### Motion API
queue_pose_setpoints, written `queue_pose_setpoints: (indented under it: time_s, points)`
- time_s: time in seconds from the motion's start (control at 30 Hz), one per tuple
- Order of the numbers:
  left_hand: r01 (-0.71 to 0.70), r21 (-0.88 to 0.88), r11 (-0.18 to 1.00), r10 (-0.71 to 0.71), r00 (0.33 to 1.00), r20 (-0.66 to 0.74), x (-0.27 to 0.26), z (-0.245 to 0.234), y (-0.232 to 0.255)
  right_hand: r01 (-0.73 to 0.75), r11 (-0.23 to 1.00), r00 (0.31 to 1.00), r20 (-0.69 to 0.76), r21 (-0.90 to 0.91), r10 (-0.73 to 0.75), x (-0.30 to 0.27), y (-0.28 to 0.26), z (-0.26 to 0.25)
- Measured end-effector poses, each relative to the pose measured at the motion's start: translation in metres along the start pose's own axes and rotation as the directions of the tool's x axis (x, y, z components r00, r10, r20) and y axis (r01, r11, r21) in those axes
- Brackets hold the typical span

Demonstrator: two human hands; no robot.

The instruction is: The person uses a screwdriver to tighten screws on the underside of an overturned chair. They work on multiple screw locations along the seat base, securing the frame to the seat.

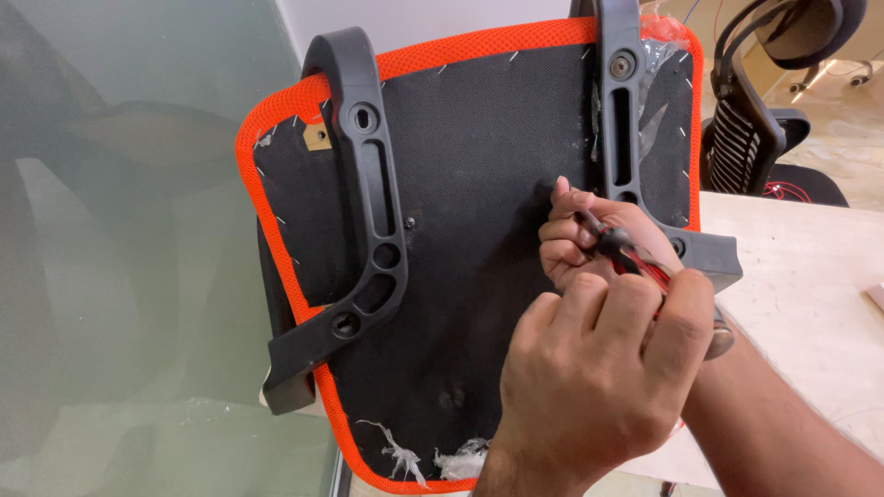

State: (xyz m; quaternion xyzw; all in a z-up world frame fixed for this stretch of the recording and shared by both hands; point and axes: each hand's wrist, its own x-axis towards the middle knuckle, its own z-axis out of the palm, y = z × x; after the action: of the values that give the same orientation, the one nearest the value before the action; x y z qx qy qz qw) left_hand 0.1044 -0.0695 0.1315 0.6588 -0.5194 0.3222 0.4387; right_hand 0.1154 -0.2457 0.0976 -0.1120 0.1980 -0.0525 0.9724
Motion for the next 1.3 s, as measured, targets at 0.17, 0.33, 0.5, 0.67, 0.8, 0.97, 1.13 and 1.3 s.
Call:
queue_pose_setpoints:
  time_s: [0.17, 0.33, 0.5, 0.67, 0.8, 0.97, 1.13, 1.3]
  points:
    - [0.027, -0.009, 1.000, -0.027, 1.000, 0.002, -0.007, -0.001, 0.005, -0.019, 0.999, 1.000, 0.001, -0.044, 0.019, -0.002, -0.002, 0.001]
    - [0.127, -0.020, 0.992, -0.127, 0.992, 0.022, -0.009, 0.002, 0.012, 0.014, 0.999, 1.000, -0.025, -0.041, -0.015, -0.002, -0.001, -0.001]
    - [0.149, 0.084, 0.985, -0.152, 0.988, 0.029, -0.004, 0.001, 0.014, -0.007, 0.999, 0.999, -0.039, -0.036, 0.005, 0.000, -0.003, -0.001]
    - [0.277, 0.138, 0.951, -0.286, 0.957, 0.051, 0.006, -0.012, 0.016, -0.079, 0.996, 0.992, 0.099, -0.050, 0.084, -0.006, -0.001, 0.000]
    - [0.543, 0.176, 0.821, -0.570, 0.777, 0.267, 0.013, -0.023, 0.025, -0.008, 0.993, 1.000, -0.016, -0.118, 0.006, -0.009, 0.003, 0.002]
    - [0.880, 0.203, 0.430, -0.784, 0.253, 0.567, 0.000, -0.024, 0.030, 0.047, 0.990, 0.998, 0.044, -0.135, -0.042, -0.005, 0.008, -0.002]
    - [0.837, -0.410, -0.363, -0.531, 0.176, 0.829, -0.029, -0.012, 0.025, 0.068, 0.991, 0.995, 0.076, -0.118, -0.060, -0.001, 0.008, -0.010]
    - [0.720, -0.323, -0.614, -0.392, 0.076, 0.917, -0.025, -0.001, 0.033, 0.075, 0.996, 0.996, 0.049, -0.053, -0.072, 0.002, 0.006, -0.011]
